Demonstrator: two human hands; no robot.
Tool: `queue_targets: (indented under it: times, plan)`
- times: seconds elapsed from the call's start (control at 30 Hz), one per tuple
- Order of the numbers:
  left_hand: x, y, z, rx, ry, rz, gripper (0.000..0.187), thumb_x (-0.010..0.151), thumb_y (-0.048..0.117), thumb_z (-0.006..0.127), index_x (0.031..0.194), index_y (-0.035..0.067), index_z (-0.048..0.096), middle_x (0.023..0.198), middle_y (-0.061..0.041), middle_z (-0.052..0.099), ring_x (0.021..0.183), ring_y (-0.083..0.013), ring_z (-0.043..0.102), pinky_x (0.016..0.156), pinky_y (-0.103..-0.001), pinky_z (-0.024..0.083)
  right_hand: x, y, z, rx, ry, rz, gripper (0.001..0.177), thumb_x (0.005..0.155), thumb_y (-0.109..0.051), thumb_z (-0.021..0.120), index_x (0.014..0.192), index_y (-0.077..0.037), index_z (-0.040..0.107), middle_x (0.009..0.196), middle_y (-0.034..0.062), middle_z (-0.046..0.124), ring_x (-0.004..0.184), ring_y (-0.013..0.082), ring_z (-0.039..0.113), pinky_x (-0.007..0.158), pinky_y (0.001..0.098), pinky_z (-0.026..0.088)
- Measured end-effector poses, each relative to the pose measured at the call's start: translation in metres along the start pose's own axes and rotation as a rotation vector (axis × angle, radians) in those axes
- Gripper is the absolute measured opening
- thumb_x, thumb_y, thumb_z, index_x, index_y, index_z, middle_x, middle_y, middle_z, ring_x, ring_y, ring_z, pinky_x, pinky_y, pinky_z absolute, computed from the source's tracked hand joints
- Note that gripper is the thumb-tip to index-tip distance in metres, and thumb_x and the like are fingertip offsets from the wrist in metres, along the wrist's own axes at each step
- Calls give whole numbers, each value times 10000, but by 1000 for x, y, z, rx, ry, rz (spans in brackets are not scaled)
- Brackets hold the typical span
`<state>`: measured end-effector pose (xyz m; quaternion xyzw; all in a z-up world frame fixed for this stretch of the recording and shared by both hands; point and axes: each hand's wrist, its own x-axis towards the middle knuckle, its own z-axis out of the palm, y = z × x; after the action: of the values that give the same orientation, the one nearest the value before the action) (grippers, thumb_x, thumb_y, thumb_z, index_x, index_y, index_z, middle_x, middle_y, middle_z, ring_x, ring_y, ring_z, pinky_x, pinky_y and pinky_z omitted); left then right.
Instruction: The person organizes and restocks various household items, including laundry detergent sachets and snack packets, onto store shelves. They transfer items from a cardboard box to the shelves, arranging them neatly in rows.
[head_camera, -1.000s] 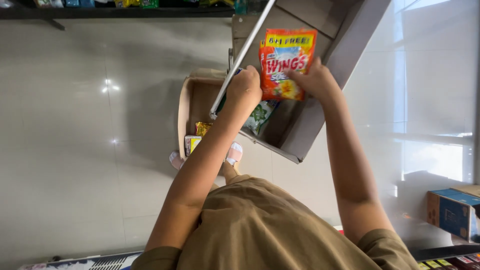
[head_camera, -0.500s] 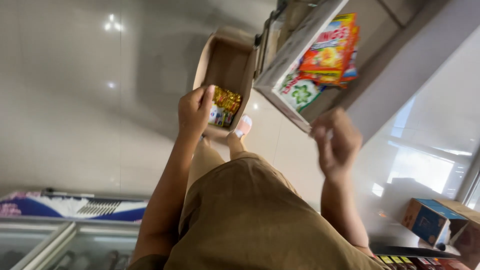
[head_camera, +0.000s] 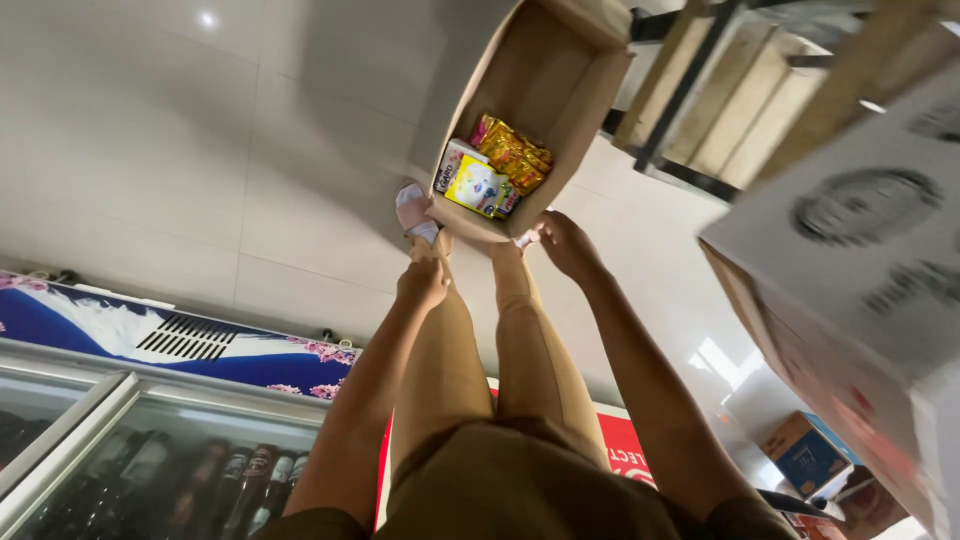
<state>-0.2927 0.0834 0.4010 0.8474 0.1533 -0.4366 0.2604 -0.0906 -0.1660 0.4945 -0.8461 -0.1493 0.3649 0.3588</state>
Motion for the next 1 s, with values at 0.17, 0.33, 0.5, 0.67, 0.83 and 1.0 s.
queue_targets:
  times: [0.17, 0.33, 0.5, 0.67, 0.83, 1.0]
  plan:
    - [124, -35, 67, 87, 143, 133, 384, 873, 265, 722, 1134, 11, 598, 1145, -215, 627, 1078, -372, 637, 870, -479, 551, 75, 183, 79, -64, -62, 199, 119, 922, -40, 598, 1036, -58, 623, 1001, 176, 696, 950, 351, 684, 802, 446, 542]
    - [250, -28, 87, 6, 301, 240, 400, 806, 208, 775, 1080, -16, 591, 1142, -208, 598, 1100, -383, 609, 875, -453, 536, 144, 299, 142, -226, -122, 323, 115, 922, -49, 615, 1033, -55, 643, 974, 172, 710, 935, 356, 688, 799, 453, 543]
    - [346, -30, 128, 206, 488, 151, 639, 890, 170, 783, 1430, -7, 489, 1370, -172, 538, 1269, -342, 536, 1065, -383, 488, 186, 434, 244, 392, -29, 714, 161, 917, -101, 618, 1071, -95, 667, 895, 86, 727, 789, 219, 695, 687, 367, 573]
    - [382, 2, 78, 388, 363, 293, 1042, 631, 344, 850, 1490, 7, 366, 1529, -174, 405, 1389, -334, 405, 1148, -419, 361, 197, 422, 283, 660, -154, 1130, 185, 937, -172, 590, 1064, -76, 685, 877, 66, 722, 748, 201, 697, 651, 338, 610]
    - [442, -10, 117, 494, 90, 254, 1096, 604, 398, 839, 1509, 36, 338, 1514, -167, 373, 1401, -331, 331, 1130, -481, 304, 237, 451, 286, 459, -133, 1038, 309, 958, -308, 624, 1057, -22, 683, 846, 82, 717, 720, 233, 713, 637, 342, 607]
    - [465, -30, 182, 612, 149, 227, 444, 1000, 270, 573, 1404, 91, 615, 1412, -87, 508, 1311, -284, 445, 1108, -552, 369, 253, 428, 239, 335, -57, 860, 379, 1025, -381, 606, 1024, -21, 725, 834, 125, 728, 775, 274, 695, 742, 429, 569]
